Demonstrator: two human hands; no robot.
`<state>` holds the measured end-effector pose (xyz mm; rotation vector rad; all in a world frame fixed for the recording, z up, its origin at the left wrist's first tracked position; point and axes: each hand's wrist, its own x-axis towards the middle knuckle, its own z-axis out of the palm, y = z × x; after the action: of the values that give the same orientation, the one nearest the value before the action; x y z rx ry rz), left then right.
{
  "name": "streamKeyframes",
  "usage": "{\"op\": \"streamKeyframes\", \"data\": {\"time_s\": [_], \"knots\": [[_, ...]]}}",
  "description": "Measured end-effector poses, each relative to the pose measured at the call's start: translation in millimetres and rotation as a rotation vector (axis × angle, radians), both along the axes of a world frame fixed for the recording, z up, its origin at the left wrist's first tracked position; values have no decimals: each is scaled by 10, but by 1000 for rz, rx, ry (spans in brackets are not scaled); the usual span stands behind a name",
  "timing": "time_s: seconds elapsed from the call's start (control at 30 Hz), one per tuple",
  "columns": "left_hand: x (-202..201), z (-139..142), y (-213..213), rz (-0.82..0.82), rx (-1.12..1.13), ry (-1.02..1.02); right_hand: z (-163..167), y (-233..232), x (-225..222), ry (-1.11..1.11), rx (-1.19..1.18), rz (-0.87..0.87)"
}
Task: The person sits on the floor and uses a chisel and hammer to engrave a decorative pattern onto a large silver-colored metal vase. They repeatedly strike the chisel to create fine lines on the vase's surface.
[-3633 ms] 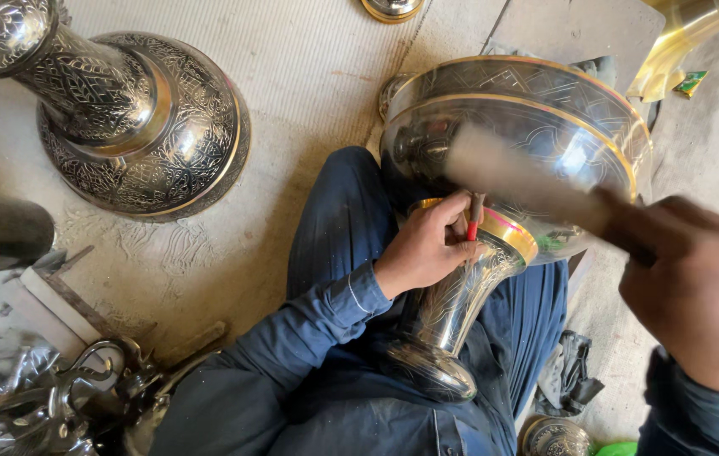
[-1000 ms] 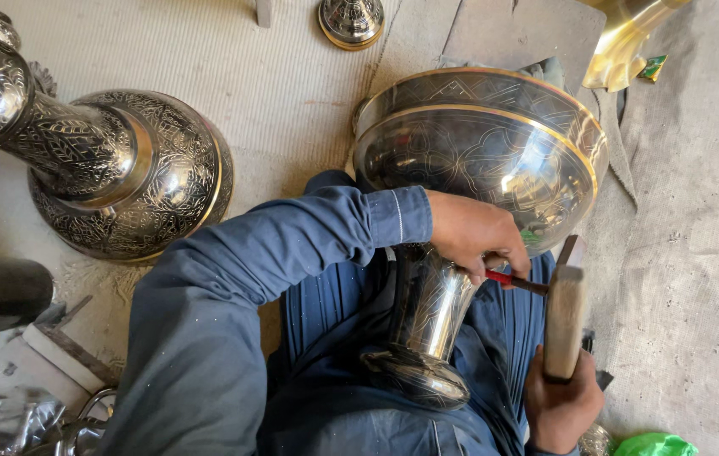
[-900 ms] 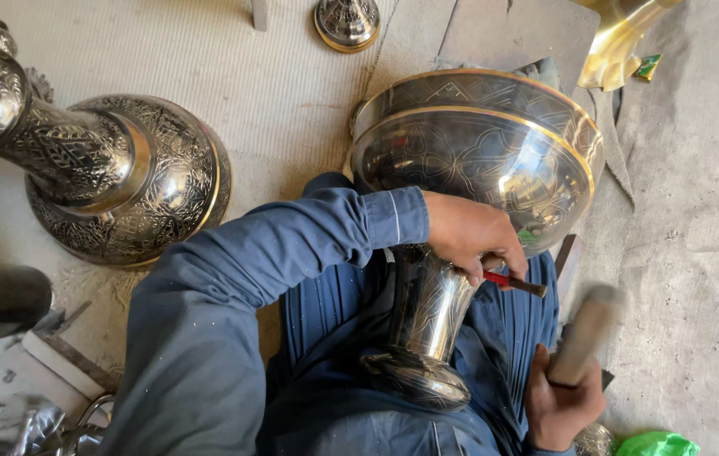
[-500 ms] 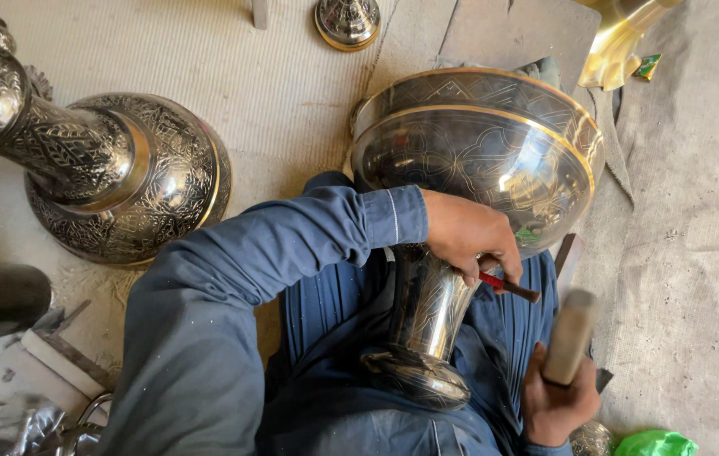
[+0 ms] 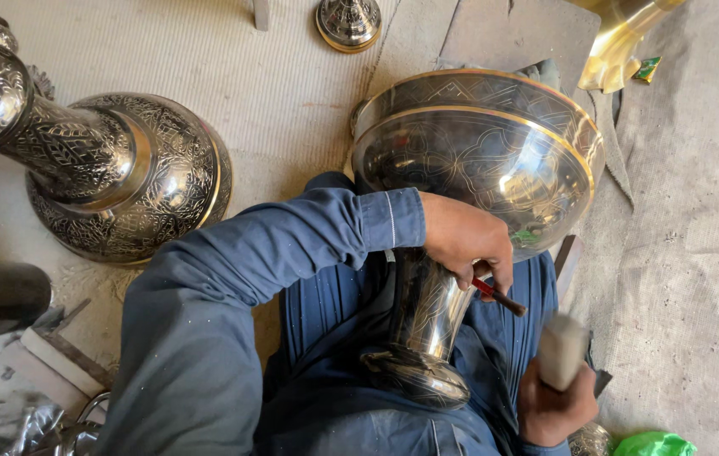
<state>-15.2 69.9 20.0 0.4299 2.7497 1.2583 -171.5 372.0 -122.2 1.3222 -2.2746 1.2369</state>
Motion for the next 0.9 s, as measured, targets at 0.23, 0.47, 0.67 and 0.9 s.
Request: {"op": "streamKeyframes", "data": {"time_s": [0.23, 0.47, 0.67, 0.9], "knots": [[17, 38, 27, -17, -31, 16, -23, 13, -18, 99, 50, -13], [28, 91, 56, -76, -90, -21, 14, -8, -15, 170, 62, 2], [128, 131, 68, 54, -20, 102, 19, 2, -2, 191, 26, 104], [580, 50, -311, 988, -36, 753, 57, -76, 163, -148, -280, 341]]}}
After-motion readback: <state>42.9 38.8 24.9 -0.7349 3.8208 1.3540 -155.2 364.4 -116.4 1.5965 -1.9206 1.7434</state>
